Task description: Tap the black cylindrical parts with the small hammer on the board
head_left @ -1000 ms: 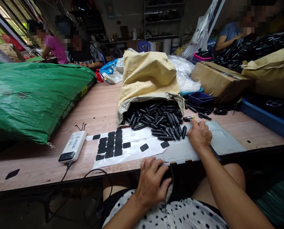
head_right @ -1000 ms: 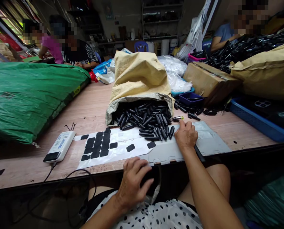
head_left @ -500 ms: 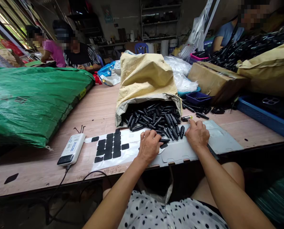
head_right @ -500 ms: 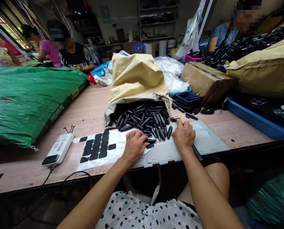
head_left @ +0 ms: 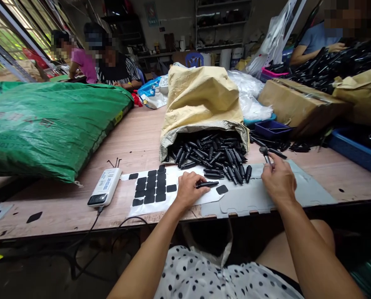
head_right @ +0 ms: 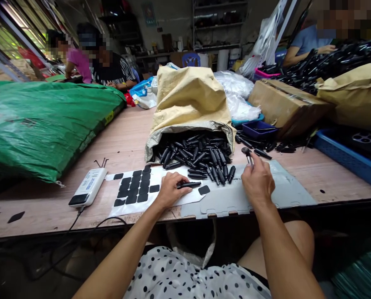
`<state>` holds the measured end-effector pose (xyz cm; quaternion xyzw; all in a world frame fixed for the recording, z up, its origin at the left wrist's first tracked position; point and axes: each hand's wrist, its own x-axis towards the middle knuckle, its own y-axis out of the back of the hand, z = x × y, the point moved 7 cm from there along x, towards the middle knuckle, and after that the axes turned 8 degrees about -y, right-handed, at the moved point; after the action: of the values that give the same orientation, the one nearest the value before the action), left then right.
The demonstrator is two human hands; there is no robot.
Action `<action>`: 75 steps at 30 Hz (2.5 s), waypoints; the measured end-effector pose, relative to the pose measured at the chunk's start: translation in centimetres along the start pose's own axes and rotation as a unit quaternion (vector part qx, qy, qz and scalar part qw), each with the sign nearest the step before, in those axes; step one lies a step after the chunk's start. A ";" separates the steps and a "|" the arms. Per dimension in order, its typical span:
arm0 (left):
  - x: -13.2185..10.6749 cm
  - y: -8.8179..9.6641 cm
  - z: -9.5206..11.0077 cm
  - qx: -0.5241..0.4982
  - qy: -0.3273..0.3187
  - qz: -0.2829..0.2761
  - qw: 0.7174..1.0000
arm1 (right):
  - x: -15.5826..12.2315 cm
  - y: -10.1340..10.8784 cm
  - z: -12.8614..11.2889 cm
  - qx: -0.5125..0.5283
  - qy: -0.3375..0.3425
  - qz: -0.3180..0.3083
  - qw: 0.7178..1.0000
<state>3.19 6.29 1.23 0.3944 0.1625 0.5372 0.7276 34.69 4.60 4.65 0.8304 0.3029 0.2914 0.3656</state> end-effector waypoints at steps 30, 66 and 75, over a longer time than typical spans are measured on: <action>-0.1 0.0 -0.1 -0.014 0.014 0.019 1.000 | -12.4 -0.2 -6.9 0.138 0.242 -0.154 0.948; -14.9 -9.1 0.6 -0.091 0.144 -0.343 0.924 | 0.2 -3.8 1.0 -0.214 0.115 0.060 0.968; -11.4 -3.4 9.4 -0.511 -0.012 -0.436 0.741 | 0.1 -3.9 0.9 -0.214 0.118 0.066 0.967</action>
<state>7.41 -8.18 2.50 -0.1443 0.0090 0.1592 0.9766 34.31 6.38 1.11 0.7106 0.2188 0.4694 0.4763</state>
